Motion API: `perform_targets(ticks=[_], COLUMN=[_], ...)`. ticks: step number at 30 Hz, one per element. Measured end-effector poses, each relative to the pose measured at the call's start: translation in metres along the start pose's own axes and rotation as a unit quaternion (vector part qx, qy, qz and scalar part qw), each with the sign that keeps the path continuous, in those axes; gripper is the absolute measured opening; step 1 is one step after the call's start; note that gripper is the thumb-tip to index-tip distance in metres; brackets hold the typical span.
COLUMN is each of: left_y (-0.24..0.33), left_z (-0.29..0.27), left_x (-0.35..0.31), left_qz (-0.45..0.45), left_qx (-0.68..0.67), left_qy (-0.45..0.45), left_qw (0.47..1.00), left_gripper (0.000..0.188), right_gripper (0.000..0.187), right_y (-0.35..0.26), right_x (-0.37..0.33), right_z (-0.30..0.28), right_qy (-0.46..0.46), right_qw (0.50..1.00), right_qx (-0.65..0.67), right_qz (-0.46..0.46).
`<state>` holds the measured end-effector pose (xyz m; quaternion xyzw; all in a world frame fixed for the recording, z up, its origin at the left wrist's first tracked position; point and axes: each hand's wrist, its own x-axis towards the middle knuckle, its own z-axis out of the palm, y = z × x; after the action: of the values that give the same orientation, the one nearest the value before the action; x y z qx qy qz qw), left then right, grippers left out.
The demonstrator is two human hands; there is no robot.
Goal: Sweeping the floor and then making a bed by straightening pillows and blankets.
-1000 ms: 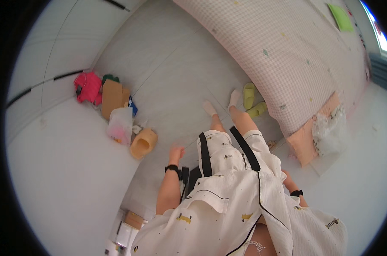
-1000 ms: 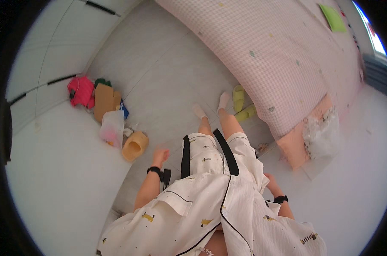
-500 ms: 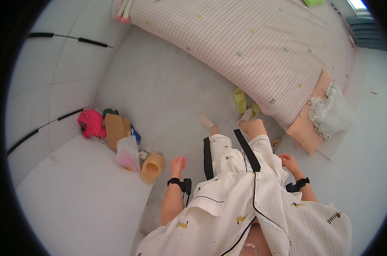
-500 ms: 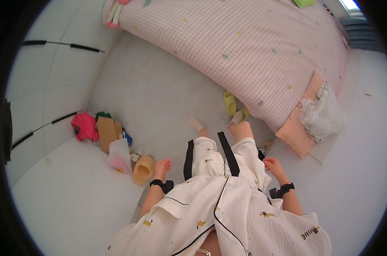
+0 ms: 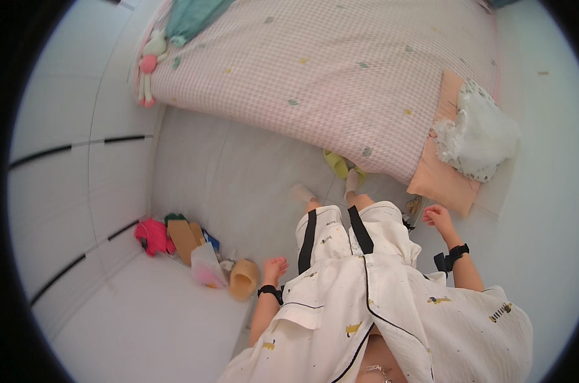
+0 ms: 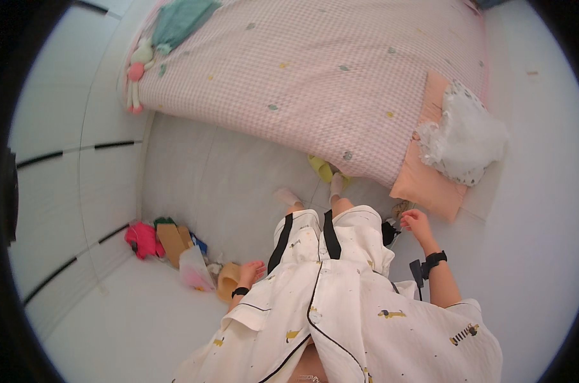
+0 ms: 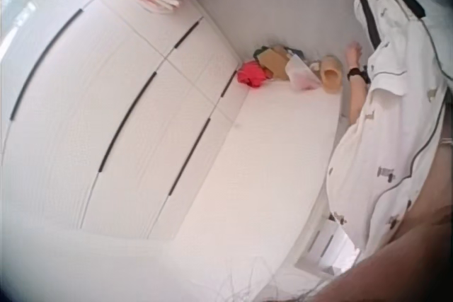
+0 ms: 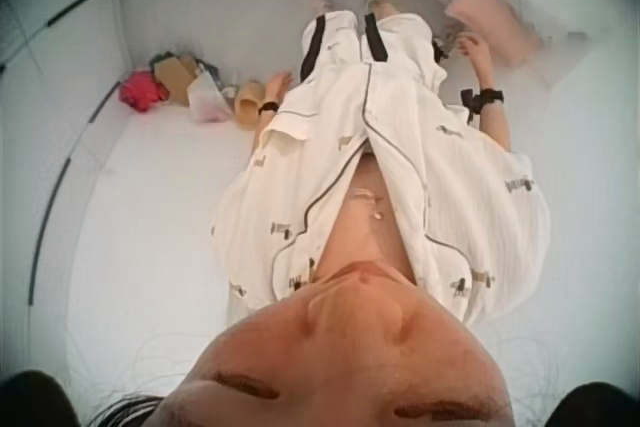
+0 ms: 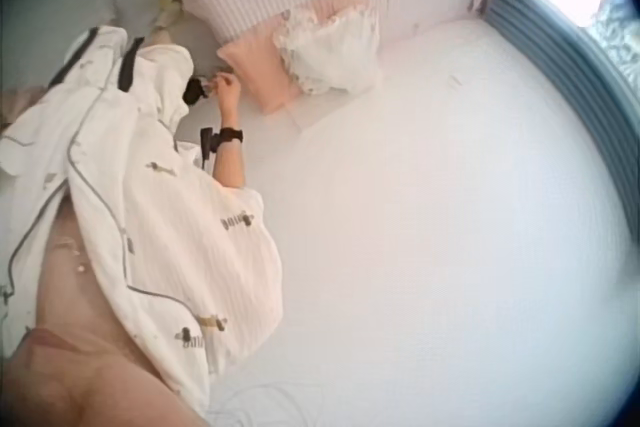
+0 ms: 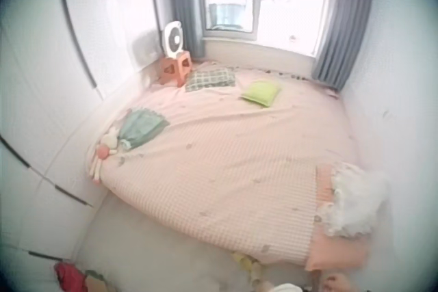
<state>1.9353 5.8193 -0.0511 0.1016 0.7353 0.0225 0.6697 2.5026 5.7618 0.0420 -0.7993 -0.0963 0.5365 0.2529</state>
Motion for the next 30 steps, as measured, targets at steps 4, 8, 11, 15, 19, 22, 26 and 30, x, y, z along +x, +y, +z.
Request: perform_targets(ticks=[4,8,11,15,19,22,26,30], left_y=[0.052,0.112,0.156,0.205,0.234,0.241,0.224,0.194], left_z=[0.001,-0.002,-0.001,0.020,0.057,0.084,0.107,0.115], left_x=[0.013,0.031,0.044,0.048,0.039,0.033,0.017,-0.008], left_qz=[0.013,0.070,0.107,0.123,0.147,0.162,0.138,0.082], left_qx=[0.104,0.167,0.179,0.203,0.253,0.267,0.254,0.260], left_qy=[-0.028,-0.012,0.021,-0.003,-0.033,-0.043,-0.029,-0.019], left_qw=[0.994,0.983,0.978,0.971,0.956,0.949,0.957,0.962], left_gripper=[0.016,0.015,0.020,0.021,0.021,0.022,0.023,0.020], right_gripper=[0.016,0.017,0.017,0.016,0.017,0.016,0.025,0.044], right_y=[0.052,0.121,0.150,0.198,0.221,0.224,0.211,0.169], right_x=[-0.025,-0.066,-0.098,-0.121,-0.127,-0.114,-0.055,0.062], right_z=[0.005,0.028,0.050,0.072,0.077,0.060,0.003,-0.076], right_qy=[0.075,0.062,0.066,0.104,0.106,0.082,0.061,0.214], right_qw=[0.995,0.996,0.993,0.975,0.962,0.964,0.975,0.967], right_qx=[0.059,0.018,0.005,0.071,0.119,0.113,0.114,0.107], right_qz=[0.043,0.054,0.096,0.185,0.223,0.225,0.181,0.082])
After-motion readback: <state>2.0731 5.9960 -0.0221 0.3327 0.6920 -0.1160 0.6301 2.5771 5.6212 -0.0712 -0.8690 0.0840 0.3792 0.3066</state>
